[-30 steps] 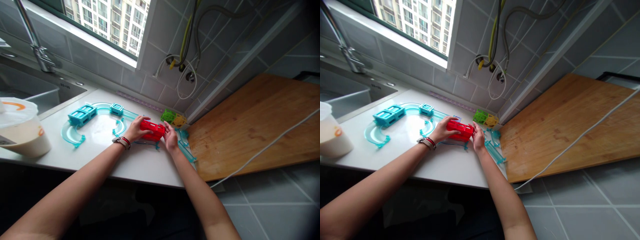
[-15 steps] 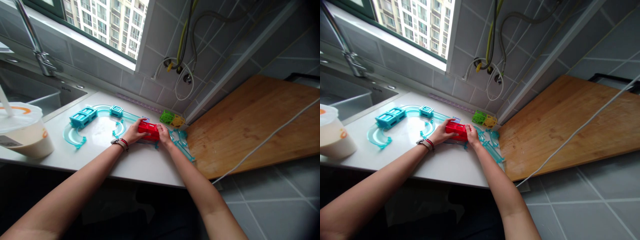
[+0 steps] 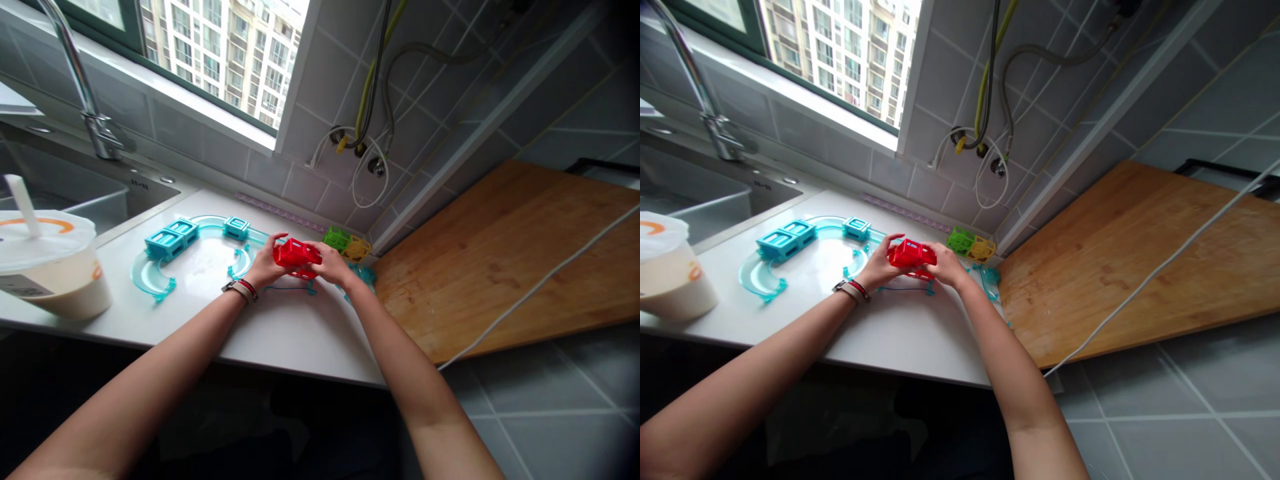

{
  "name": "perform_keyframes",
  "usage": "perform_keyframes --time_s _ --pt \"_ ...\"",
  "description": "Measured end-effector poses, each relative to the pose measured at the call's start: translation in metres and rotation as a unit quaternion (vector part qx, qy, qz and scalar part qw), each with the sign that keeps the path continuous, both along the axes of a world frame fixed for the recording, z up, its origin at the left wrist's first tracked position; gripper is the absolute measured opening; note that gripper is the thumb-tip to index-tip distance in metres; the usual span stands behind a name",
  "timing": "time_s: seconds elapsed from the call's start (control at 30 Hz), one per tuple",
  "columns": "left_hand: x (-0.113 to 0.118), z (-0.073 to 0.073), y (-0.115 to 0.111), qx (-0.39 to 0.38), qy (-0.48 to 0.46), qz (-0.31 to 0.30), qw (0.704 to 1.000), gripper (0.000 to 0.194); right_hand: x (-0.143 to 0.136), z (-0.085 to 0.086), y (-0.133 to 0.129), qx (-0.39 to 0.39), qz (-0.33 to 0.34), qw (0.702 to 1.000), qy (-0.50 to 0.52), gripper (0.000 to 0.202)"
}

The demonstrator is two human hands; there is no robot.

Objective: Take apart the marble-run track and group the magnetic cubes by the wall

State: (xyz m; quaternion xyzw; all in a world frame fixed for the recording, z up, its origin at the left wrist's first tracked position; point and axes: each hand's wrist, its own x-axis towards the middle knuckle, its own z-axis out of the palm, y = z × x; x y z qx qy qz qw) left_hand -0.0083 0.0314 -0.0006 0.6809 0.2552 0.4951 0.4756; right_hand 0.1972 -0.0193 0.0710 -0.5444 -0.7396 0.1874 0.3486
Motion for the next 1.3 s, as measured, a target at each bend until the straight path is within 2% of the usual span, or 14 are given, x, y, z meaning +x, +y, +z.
perform_keyframes --time_s 0.1,0.2,0.3,0.4,0.57,0.67,0.83,0.9,1.03,1.13,1.23,1.3 --pt "-0.002 0.005 0.004 -0.016 -0.061 0.03 0.998 0.097 0.003 -0.01 0.004 -0.018 0.007 0.996 0.088 0.053" --pt "-0.002 0.006 0.006 -0.066 -0.063 -0.018 0.996 0.089 0.005 -0.028 -0.001 -0.048 -0.001 0.974 0.222 0.052" --pt "0.001 0.004 0.006 -0.067 -0.043 -0.06 0.995 0.074 0.003 -0.045 -0.008 -0.069 -0.002 0.947 0.313 0.054" --pt "0.004 0.0 0.007 -0.045 -0.028 -0.054 0.997 0.065 0.003 -0.057 -0.01 -0.065 -0.001 0.943 0.326 0.054" --pt "0.005 -0.007 0.009 -0.036 0.004 -0.039 0.999 0.065 0.01 -0.071 -0.007 -0.054 -0.018 0.952 0.3 0.048" --pt "0.004 -0.008 0.008 -0.029 -0.002 -0.036 0.999 0.066 0.01 -0.068 -0.005 -0.053 -0.015 0.958 0.283 0.048" --pt "0.002 -0.008 0.007 -0.046 0.04 -0.04 0.997 0.068 0.012 -0.05 -0.009 -0.046 -0.025 0.982 0.179 0.044" --pt "0.0 -0.008 0.007 -0.034 0.051 -0.022 0.998 0.071 0.015 -0.043 -0.013 -0.026 -0.055 0.986 0.152 0.046" --pt "-0.003 -0.008 0.005 -0.031 0.086 0.019 0.996 0.073 0.016 -0.034 -0.028 0.058 -0.162 0.983 0.058 0.048" --pt "-0.004 -0.008 0.003 -0.017 0.15 -0.018 0.988 0.063 0.011 -0.027 -0.04 0.09 -0.201 0.975 -0.022 0.045" --pt "-0.004 -0.004 -0.001 0.034 0.208 -0.097 0.973 0.036 0.005 -0.021 -0.054 0.108 -0.233 0.965 -0.053 0.041" --pt "-0.005 0.0 -0.006 0.061 0.224 -0.13 0.964 0.038 0.002 -0.015 -0.068 0.132 -0.257 0.956 -0.056 0.039"
